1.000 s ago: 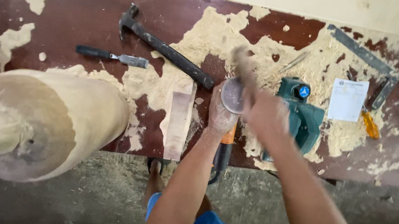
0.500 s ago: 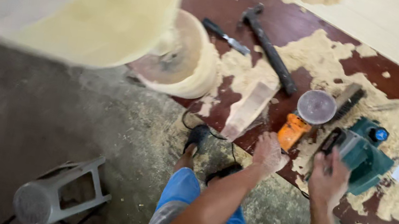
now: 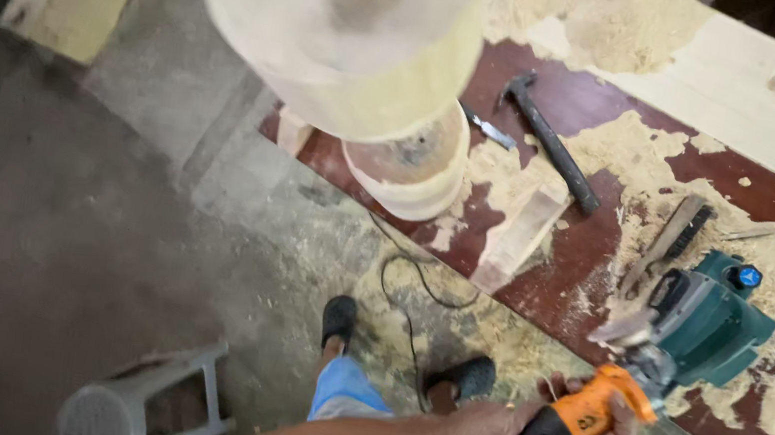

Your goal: The person uses an angle grinder with a sanding disc to smooth the surface of a large cylindrical wooden piece. The person moves the tool around the curved surface and top edge, generating wood dust.

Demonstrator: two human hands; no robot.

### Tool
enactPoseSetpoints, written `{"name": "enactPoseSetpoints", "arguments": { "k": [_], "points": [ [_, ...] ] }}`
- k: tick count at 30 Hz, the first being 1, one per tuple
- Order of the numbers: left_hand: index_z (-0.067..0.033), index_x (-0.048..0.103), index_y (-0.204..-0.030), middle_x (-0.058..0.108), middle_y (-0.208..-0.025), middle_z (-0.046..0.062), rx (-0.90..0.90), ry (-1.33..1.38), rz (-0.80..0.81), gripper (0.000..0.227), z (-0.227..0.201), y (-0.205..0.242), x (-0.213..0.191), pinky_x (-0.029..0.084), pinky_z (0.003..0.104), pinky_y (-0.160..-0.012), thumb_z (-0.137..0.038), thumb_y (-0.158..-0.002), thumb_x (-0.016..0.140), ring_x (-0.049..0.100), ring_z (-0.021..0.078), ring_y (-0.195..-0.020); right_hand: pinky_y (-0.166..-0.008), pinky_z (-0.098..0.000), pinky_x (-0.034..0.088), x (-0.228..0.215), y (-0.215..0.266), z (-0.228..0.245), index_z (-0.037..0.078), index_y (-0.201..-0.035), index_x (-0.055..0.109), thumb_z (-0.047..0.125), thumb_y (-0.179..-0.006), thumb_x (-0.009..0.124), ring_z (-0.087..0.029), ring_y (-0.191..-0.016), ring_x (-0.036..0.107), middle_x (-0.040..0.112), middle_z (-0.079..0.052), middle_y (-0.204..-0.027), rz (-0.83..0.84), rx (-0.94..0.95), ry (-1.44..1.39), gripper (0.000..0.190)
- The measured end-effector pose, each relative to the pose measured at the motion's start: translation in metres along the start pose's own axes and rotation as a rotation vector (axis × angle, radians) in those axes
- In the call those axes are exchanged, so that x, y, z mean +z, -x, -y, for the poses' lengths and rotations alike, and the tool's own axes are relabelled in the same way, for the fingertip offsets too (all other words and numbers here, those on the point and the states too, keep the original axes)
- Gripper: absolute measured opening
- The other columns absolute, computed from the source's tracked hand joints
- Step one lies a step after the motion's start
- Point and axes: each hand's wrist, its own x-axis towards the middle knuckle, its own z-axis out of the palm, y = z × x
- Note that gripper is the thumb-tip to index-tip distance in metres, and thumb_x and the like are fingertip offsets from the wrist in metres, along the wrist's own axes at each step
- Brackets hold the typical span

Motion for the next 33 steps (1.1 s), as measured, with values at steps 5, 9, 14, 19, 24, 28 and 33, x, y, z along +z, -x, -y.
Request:
{"name": "enactPoseSetpoints", "arguments": {
  "k": [5, 9, 14, 19, 24, 28, 33],
  "points": [
    [-0.0012, 0.021, -0.171, 0.066, -0.112, 0.031, 0.342, -0.028, 0.002, 0.092, 0.019, 0.064, -0.039, 0.054, 0.049, -0.089, -0.049, -0.101, 0.057, 0.068, 0.0468, -0.105, -0.1, -0.0496, 0.05, 0.047, 0.02, -0.022, -0.003, -0.12, 0.052, 0.026, -0.104, 0.057, -0.027, -0.098, 0.063, 0.062, -0.015, -0.102, 0.032, -0.136, -0.169, 0.033],
    [-0.0066, 0.023, -0.17, 0.065, -0.124, 0.032, 0.352, -0.052, 0.025, 0.09, 0.046, 0.112, -0.079, 0.051, 0.049, -0.094, -0.043, -0.098, 0.063, 0.065, 0.0472, -0.115, -0.096, -0.051, 0.053, 0.106, 0.051, -0.061, 0.0, -0.125, 0.053, 0.031, -0.104, 0.059, -0.026, -0.095, 0.063, 0.06, -0.013, -0.101, -0.052, -0.223, -0.114, 0.038],
    [-0.0081, 0.022, -0.171, 0.061, -0.132, 0.034, 0.409, -0.04, 0.171, 0.094, 0.063, 0.174, -0.149, 0.046, 0.046, -0.107, -0.037, -0.096, 0.07, 0.059, 0.0467, -0.127, -0.082, -0.0448, 0.057, 0.198, 0.082, -0.111, 0.003, -0.124, 0.054, 0.024, -0.098, 0.061, -0.026, -0.085, 0.066, 0.064, -0.013, -0.096, -0.146, -0.246, -0.102, 0.034],
    [-0.0045, 0.021, -0.17, 0.064, -0.129, 0.031, 0.306, 0.013, 0.317, 0.101, 0.074, 0.214, -0.187, 0.049, 0.043, -0.102, -0.037, -0.09, 0.073, 0.064, 0.0402, -0.121, -0.064, -0.0418, 0.059, 0.262, 0.114, -0.15, -0.002, -0.116, 0.056, 0.019, -0.093, 0.061, -0.028, -0.07, 0.068, 0.064, -0.015, -0.087, -0.246, -0.368, 0.144, 0.031],
    [-0.0017, 0.031, -0.164, 0.067, -0.127, 0.025, 0.311, 0.11, 0.325, 0.092, 0.089, 0.217, -0.189, 0.052, 0.042, -0.1, -0.029, -0.089, 0.077, 0.066, 0.0331, -0.118, -0.061, -0.0419, 0.06, 0.293, 0.121, -0.149, -0.001, -0.112, 0.056, 0.016, -0.09, 0.061, -0.025, -0.069, 0.068, 0.065, -0.013, -0.084, -0.271, -0.357, 0.171, 0.028],
    [-0.0027, 0.032, -0.164, 0.068, -0.124, 0.021, 0.355, 0.053, 0.25, 0.092, 0.103, 0.204, -0.186, 0.052, 0.041, -0.102, -0.026, -0.089, 0.079, 0.067, 0.0291, -0.116, -0.059, -0.0406, 0.058, 0.307, 0.115, -0.131, 0.002, -0.111, 0.056, 0.016, -0.091, 0.062, -0.025, -0.067, 0.067, 0.065, -0.012, -0.083, -0.259, -0.326, 0.202, 0.025],
    [-0.0024, 0.031, -0.167, 0.067, -0.133, 0.018, 0.393, 0.185, 0.189, 0.092, 0.11, 0.186, -0.168, 0.053, 0.039, -0.104, -0.027, -0.089, 0.073, 0.065, 0.0253, -0.122, -0.059, -0.0399, 0.058, 0.313, 0.1, -0.119, 0.0, -0.107, 0.058, 0.011, -0.09, 0.062, -0.026, -0.067, 0.068, 0.065, -0.012, -0.082, -0.184, -0.372, 0.272, 0.02]
  ]
}}
